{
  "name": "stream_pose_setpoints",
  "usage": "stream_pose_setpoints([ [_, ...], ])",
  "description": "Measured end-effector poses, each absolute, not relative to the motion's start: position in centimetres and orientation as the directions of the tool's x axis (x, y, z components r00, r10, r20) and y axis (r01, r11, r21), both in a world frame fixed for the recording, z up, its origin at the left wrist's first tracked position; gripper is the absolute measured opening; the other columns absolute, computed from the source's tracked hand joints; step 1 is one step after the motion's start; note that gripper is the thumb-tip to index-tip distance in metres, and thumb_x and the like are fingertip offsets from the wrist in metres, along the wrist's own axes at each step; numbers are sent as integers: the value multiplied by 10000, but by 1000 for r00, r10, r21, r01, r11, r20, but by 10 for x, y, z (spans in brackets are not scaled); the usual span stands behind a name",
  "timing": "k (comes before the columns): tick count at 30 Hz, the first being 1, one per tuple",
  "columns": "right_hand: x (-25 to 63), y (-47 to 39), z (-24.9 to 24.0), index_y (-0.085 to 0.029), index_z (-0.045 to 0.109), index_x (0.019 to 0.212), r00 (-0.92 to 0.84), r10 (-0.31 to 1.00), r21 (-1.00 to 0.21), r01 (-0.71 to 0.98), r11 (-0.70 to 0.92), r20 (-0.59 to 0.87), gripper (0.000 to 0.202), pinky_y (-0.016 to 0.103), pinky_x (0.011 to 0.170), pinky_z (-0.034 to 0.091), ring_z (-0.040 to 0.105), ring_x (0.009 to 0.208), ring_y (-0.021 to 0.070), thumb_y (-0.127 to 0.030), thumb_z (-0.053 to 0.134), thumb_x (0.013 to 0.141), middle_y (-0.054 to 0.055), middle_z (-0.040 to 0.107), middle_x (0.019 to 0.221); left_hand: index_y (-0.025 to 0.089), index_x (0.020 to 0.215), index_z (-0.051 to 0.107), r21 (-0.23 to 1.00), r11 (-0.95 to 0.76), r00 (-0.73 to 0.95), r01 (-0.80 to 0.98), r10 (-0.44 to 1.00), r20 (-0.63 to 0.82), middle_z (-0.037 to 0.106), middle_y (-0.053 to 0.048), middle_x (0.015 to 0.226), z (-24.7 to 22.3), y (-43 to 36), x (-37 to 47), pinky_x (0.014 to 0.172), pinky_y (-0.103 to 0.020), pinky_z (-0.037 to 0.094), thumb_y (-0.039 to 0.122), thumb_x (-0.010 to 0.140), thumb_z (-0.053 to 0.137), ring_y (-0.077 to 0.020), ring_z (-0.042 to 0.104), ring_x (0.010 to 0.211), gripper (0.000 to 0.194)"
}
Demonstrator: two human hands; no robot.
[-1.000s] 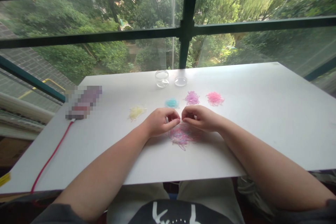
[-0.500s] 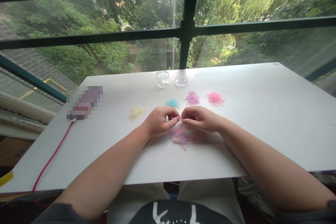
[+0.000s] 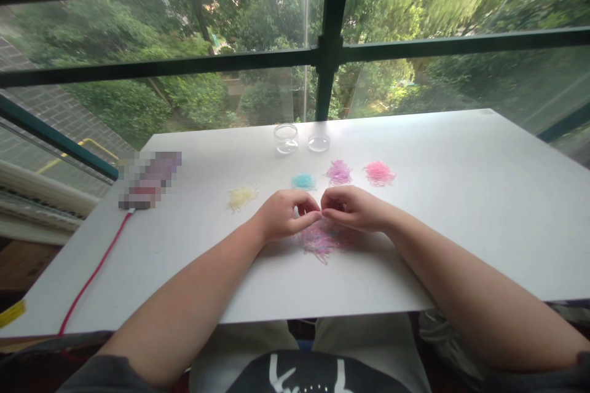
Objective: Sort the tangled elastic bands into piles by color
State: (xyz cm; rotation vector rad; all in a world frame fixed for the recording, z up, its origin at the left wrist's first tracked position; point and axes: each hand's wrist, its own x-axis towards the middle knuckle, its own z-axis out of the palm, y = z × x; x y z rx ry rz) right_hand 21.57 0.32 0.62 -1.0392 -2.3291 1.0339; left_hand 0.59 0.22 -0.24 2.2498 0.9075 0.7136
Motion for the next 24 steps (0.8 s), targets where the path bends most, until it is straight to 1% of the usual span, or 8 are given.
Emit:
stream_pose_setpoints([
  [10, 216, 4, 5, -150, 558, 748, -660, 751, -725, 499, 475, 38, 55, 201, 506, 348, 440, 539, 83, -189, 537, 780, -16, 528, 617, 149, 795, 677, 695, -563, 600, 447, 765, 233, 647, 1, 685, -2, 2, 7, 580, -187, 412, 197, 780, 580, -77, 537, 593, 109],
  [17, 217, 3, 6, -148, 569, 791, -694, 720, -731, 487, 477, 7, 128, 208, 518, 353, 455, 561, 92, -270, 540, 816, -5, 549, 643, 148, 786, 666, 687, -584, 603, 432, 754, 262, 644, -1, 683, -2, 2, 7, 590, -192, 413, 202, 792, 570, -79, 537, 600, 111],
  [21, 216, 3, 7, -147, 565, 760, -676, 736, -706, 505, 496, 33, 124, 202, 510, 332, 431, 544, 83, -251, 529, 818, -14, 525, 613, 151, 798, 667, 679, -596, 605, 428, 747, 274, 651, -9, 696, -2, 2, 7, 601, -202, 419, 215, 797, 566, -88, 545, 617, 119],
  [24, 216, 2, 7, -147, 561, 754, -668, 743, -708, 509, 489, 32, 111, 196, 503, 326, 427, 533, 78, -239, 535, 810, -22, 519, 601, 152, 821, 668, 691, -572, 594, 442, 764, 253, 662, -16, 721, -2, 2, 6, 597, -205, 427, 247, 782, 593, -96, 563, 629, 128],
])
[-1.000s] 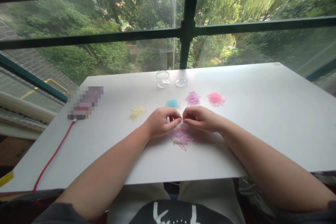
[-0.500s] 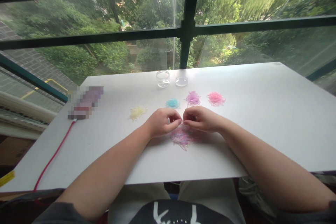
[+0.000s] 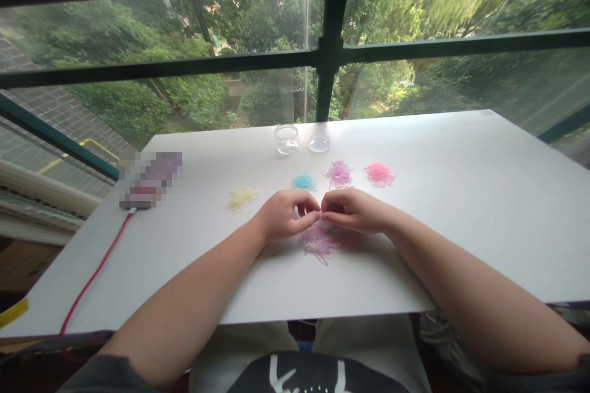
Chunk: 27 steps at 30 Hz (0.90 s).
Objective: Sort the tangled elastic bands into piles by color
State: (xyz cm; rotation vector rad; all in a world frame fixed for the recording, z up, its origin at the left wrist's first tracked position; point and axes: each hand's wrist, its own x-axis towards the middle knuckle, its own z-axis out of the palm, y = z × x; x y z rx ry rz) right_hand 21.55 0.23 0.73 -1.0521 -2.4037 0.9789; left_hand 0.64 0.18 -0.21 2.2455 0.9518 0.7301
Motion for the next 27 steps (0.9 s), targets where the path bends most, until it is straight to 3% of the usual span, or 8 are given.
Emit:
stream_pose_setpoints([
  [5, 215, 2, 8, -148, 571, 742, -668, 744, -692, 537, 483, 2, 104, 197, 499, 324, 431, 532, 79, -239, 553, 790, -19, 531, 604, 151, 789, 676, 719, -528, 593, 452, 780, 200, 669, -15, 707, -1, 2, 6, 572, -198, 424, 321, 777, 616, -93, 563, 610, 180],
  [12, 215, 2, 8, -147, 602, 746, -667, 745, -692, 542, 478, -8, 66, 197, 503, 336, 445, 534, 82, -199, 565, 759, -15, 551, 603, 151, 735, 669, 701, -535, 582, 471, 786, 208, 649, -3, 655, -1, 0, 8, 572, -198, 410, 230, 779, 577, -85, 535, 581, 129],
  [27, 223, 7, 5, -160, 541, 759, -664, 744, -749, 456, 481, 74, 58, 221, 554, 376, 450, 586, 99, -203, 535, 799, -8, 525, 652, 143, 711, 656, 673, -564, 571, 478, 782, 250, 629, 5, 632, 1, 1, 6, 567, -192, 392, 231, 797, 565, -78, 515, 568, 153],
])
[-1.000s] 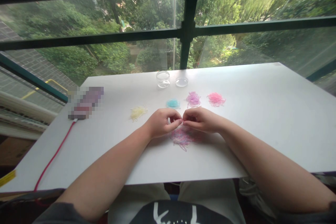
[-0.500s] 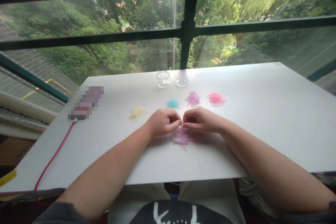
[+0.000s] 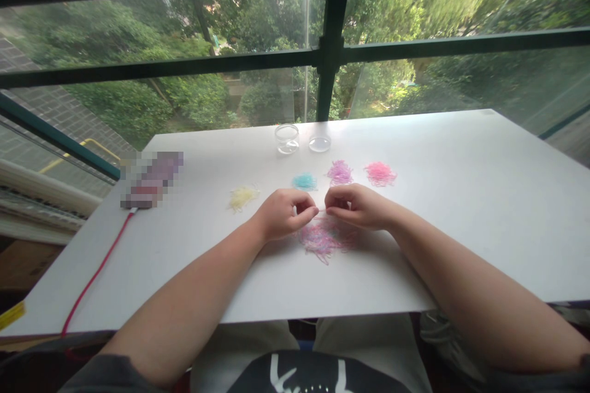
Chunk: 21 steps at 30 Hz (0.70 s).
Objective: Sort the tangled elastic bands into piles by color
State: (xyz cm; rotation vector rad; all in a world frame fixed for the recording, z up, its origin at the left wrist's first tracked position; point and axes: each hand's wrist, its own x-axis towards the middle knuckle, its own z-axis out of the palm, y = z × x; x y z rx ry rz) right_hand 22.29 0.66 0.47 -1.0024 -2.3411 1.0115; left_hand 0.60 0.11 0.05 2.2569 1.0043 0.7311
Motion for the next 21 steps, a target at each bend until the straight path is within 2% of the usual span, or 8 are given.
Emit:
stream_pose_setpoints([
  [7, 218, 4, 6, -152, 558, 814, -702, 711, -799, 405, 445, 40, 222, 218, 535, 375, 452, 586, 100, -360, 628, 781, -7, 532, 654, 141, 699, 645, 663, -595, 591, 455, 758, 275, 628, 1, 632, -1, 1, 8, 578, -197, 391, 244, 804, 566, -80, 512, 578, 167],
  [15, 216, 2, 5, -151, 576, 759, -670, 738, -761, 439, 478, 77, 108, 207, 517, 352, 447, 545, 91, -230, 531, 818, -14, 531, 603, 144, 712, 649, 669, -604, 605, 433, 745, 281, 633, 0, 638, -1, 0, 8, 583, -200, 398, 219, 799, 561, -82, 518, 584, 146],
  [21, 223, 7, 7, -160, 560, 749, -656, 747, -752, 437, 494, 110, 121, 226, 547, 367, 441, 575, 102, -247, 528, 828, -8, 528, 623, 147, 712, 649, 680, -587, 573, 439, 766, 292, 626, 0, 626, 0, 0, 7, 578, -199, 404, 232, 801, 558, -83, 517, 575, 153],
])
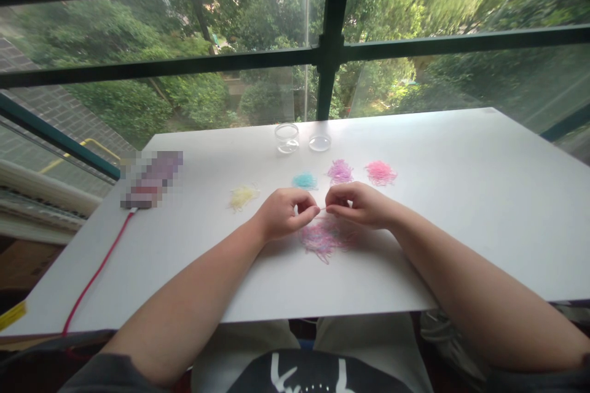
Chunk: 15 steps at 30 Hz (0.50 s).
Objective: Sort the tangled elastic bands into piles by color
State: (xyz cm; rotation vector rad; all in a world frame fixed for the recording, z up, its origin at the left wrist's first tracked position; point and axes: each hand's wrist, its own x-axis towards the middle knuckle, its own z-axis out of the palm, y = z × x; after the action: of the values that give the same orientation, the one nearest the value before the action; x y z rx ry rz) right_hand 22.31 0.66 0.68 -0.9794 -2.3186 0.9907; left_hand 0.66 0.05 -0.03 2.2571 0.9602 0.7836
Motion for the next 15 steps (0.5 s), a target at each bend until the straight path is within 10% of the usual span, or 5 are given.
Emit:
stream_pose_setpoints([
  [15, 220, 5, 6, -155, 596, 791, -658, 746, -769, 424, 478, 101, 130, 232, 552, 385, 467, 579, 109, -255, 527, 838, 5, 560, 633, 147, 753, 652, 698, -572, 560, 431, 776, 291, 643, -13, 672, -1, 0, 7, 591, -210, 428, 257, 812, 561, -88, 528, 589, 154],
])
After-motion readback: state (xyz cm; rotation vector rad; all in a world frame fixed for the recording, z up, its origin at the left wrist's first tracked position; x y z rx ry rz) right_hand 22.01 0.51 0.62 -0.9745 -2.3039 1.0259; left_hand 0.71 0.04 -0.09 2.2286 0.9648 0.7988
